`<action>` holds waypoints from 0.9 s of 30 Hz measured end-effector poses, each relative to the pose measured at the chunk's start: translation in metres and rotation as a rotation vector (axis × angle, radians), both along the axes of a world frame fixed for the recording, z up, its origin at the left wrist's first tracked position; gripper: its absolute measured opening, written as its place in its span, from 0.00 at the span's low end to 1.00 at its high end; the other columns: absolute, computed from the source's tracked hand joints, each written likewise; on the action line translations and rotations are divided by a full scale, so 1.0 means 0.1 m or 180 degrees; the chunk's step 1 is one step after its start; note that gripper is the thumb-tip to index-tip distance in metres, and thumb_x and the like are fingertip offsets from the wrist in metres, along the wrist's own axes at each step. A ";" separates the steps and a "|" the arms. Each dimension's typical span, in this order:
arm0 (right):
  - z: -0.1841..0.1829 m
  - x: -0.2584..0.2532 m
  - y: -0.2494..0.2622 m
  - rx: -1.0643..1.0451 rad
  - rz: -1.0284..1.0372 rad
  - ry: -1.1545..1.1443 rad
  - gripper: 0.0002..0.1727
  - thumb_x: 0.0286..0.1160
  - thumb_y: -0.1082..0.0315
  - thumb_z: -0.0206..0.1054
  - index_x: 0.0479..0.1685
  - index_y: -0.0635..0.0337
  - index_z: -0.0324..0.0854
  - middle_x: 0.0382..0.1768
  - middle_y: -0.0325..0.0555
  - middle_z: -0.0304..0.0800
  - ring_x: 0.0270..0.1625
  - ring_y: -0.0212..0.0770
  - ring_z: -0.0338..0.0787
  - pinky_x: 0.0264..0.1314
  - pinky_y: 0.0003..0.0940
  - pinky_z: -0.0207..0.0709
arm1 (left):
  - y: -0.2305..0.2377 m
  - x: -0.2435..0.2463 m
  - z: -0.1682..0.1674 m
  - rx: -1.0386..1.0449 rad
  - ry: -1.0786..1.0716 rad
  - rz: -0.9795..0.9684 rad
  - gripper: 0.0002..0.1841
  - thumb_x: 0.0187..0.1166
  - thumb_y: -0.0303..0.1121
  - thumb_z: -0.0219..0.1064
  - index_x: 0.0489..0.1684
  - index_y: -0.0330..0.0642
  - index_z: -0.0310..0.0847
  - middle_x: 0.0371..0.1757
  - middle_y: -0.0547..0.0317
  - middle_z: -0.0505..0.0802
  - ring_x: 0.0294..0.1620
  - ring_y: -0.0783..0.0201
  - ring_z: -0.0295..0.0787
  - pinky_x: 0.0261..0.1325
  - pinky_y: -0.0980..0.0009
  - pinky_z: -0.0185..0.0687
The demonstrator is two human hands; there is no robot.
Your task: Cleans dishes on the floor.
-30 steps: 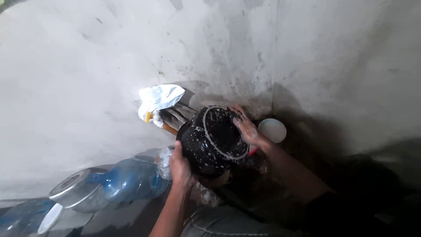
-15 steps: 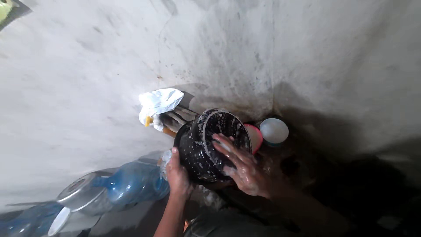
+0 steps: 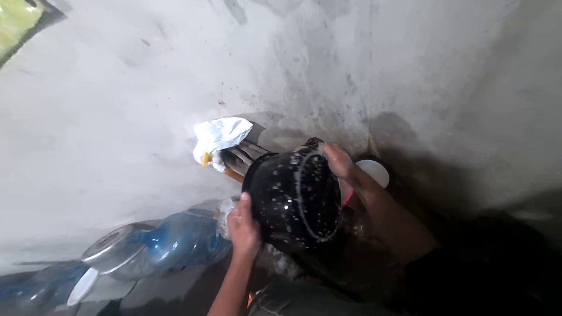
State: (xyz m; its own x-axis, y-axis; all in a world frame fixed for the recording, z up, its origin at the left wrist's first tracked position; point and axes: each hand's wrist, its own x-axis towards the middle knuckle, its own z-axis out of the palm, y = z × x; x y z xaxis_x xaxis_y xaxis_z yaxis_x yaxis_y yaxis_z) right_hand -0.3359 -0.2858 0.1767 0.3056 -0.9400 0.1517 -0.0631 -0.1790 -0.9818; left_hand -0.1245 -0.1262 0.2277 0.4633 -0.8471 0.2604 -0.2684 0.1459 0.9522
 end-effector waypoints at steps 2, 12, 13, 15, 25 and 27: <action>0.13 0.03 -0.14 0.0098 0.0443 0.0217 0.31 0.94 0.51 0.41 0.51 0.69 0.85 0.47 0.58 0.88 0.56 0.47 0.86 0.62 0.52 0.77 | 0.00 -0.03 -0.02 0.0023 -0.0469 -0.0094 0.21 0.94 0.40 0.48 0.32 0.45 0.84 0.26 0.68 0.91 0.30 0.72 0.91 0.36 0.70 0.91; 0.12 0.58 1.04 -0.2555 0.0284 0.2059 0.35 0.84 0.63 0.53 0.93 0.62 0.56 0.94 0.48 0.56 0.93 0.45 0.61 0.90 0.52 0.61 | -0.16 -0.18 -0.23 0.0809 -0.1349 0.0019 0.17 0.93 0.37 0.53 0.45 0.36 0.86 0.33 0.57 0.92 0.36 0.69 0.91 0.46 0.64 0.89; 0.11 0.59 1.01 -0.2649 0.0318 0.2011 0.35 0.85 0.63 0.52 0.93 0.62 0.56 0.94 0.47 0.55 0.94 0.43 0.57 0.93 0.53 0.55 | -0.17 -0.17 -0.23 0.0820 -0.1394 0.0050 0.17 0.92 0.36 0.52 0.45 0.35 0.86 0.32 0.57 0.91 0.35 0.68 0.90 0.45 0.64 0.88; 0.23 0.53 0.73 -0.2418 0.0821 0.1997 0.36 0.88 0.58 0.53 0.97 0.46 0.51 0.96 0.41 0.49 0.96 0.44 0.52 0.91 0.67 0.50 | -0.16 -0.16 -0.18 0.0846 -0.1615 0.0078 0.21 0.95 0.40 0.49 0.41 0.35 0.84 0.26 0.57 0.87 0.29 0.67 0.86 0.38 0.63 0.84; -0.40 0.24 -0.60 0.0348 0.2730 -0.1687 0.32 0.85 0.66 0.33 0.80 0.70 0.72 0.87 0.51 0.70 0.89 0.45 0.67 0.93 0.42 0.58 | -0.10 -0.04 -0.17 0.0530 -0.0804 0.0009 0.26 0.94 0.51 0.49 0.27 0.44 0.81 0.19 0.62 0.83 0.20 0.68 0.81 0.26 0.68 0.81; -0.74 0.26 -0.51 0.1149 0.2709 -0.2703 0.33 0.88 0.58 0.31 0.81 0.65 0.70 0.84 0.52 0.73 0.85 0.44 0.72 0.87 0.41 0.67 | -0.13 -0.04 -0.22 0.0620 -0.0288 0.0133 0.26 0.93 0.53 0.50 0.33 0.43 0.84 0.25 0.59 0.88 0.26 0.65 0.87 0.31 0.64 0.87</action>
State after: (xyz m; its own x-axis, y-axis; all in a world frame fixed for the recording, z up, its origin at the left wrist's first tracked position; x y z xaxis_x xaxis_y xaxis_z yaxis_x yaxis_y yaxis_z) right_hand -0.3102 -0.3364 0.1025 0.7670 -0.5221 0.3731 0.6156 0.4348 -0.6573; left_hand -0.1285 -0.1391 0.2057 0.4812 -0.8660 0.1358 -0.3561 -0.0516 0.9330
